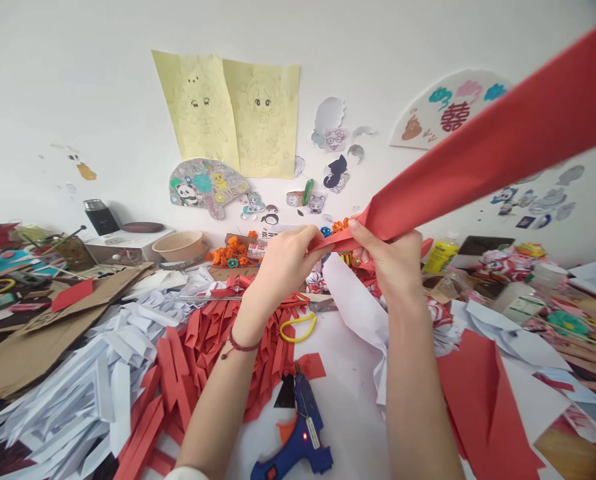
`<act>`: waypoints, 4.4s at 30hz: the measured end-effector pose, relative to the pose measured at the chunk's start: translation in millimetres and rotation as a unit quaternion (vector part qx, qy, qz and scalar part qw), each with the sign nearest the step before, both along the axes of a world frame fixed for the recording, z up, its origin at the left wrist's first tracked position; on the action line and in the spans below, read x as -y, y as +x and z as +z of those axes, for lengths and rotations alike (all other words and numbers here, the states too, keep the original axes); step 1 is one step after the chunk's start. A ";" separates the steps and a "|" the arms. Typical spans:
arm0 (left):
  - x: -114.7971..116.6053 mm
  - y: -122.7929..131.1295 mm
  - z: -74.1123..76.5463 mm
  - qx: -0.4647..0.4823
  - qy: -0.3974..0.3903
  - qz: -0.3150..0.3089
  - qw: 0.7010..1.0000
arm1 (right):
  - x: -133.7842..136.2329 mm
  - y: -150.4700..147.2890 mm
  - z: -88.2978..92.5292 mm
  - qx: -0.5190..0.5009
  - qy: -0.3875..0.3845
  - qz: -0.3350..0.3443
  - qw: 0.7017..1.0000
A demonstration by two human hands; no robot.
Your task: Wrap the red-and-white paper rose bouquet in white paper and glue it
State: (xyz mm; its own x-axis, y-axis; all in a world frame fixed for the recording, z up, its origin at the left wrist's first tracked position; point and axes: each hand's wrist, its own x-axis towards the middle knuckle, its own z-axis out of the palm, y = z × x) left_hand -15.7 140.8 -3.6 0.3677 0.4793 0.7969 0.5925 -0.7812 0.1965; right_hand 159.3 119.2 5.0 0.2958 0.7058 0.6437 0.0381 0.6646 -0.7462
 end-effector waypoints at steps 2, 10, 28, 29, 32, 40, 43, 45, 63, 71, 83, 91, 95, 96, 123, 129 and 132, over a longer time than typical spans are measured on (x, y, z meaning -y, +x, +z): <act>-0.2 -4.0 1.2 0.013 -0.012 -0.010 1.000 | 0.9 -0.1 -0.1 0.015 0.008 0.012 1.000; 2.4 -9.2 3.5 0.089 -0.080 -0.044 0.992 | -1.7 2.5 -2.0 0.026 -0.004 0.031 0.999; 10.5 -3.5 5.4 0.036 -0.012 0.004 0.999 | -0.8 -2.2 -1.9 0.014 0.017 -0.002 1.000; 9.8 -3.0 5.2 0.025 0.006 0.015 1.000 | -1.0 -2.4 -1.9 0.011 0.017 -0.005 1.000; 6.0 -2.2 4.5 -0.005 0.059 0.034 0.998 | -1.1 -2.3 -1.2 0.002 0.019 -0.005 1.000; -2.1 -4.7 -1.8 -0.080 0.171 0.063 0.980 | -3.6 0.5 -0.6 -0.028 0.034 -0.023 0.999; 0.2 -3.4 -3.5 -0.109 0.234 0.083 0.963 | -5.7 1.5 -1.9 -0.048 0.019 -0.022 0.998; 2.6 -1.1 -3.4 -0.115 0.267 0.098 0.952 | -6.4 1.9 -1.9 -0.059 0.012 -0.011 0.998; 13.3 6.9 -1.5 0.174 0.122 -0.071 0.975 | -15.4 31.4 -15.7 -0.076 -0.024 0.160 0.984; 18.8 1.1 12.3 0.064 -0.245 -0.217 0.943 | -10.1 38.2 -23.9 -0.015 -0.037 0.161 0.986; 24.3 8.8 12.6 0.190 -0.330 -0.293 0.877 | -6.5 34.4 -19.8 0.002 0.002 0.245 0.969; 27.3 2.7 17.1 0.174 -0.333 -0.261 0.889 | -2.8 30.8 -14.3 0.027 0.009 0.276 0.961; 28.7 0.2 18.6 0.171 -0.361 -0.256 0.880 | -5.8 30.3 -15.2 0.024 0.048 0.316 0.947; 28.8 -0.9 18.8 0.165 -0.370 -0.255 0.878 | -6.3 30.7 -15.7 0.019 0.056 0.318 0.946; 25.0 -12.0 18.9 0.154 -0.359 -0.222 0.893 | 5.1 32.6 -7.0 0.041 0.108 0.200 0.973; 22.8 -10.8 19.6 0.228 -0.394 -0.280 0.845 | 1.0 30.2 -10.4 0.007 0.117 0.195 0.974; 22.0 -10.8 19.5 0.241 -0.414 -0.292 0.828 | -2.6 29.4 -12.3 -0.006 0.121 0.189 0.975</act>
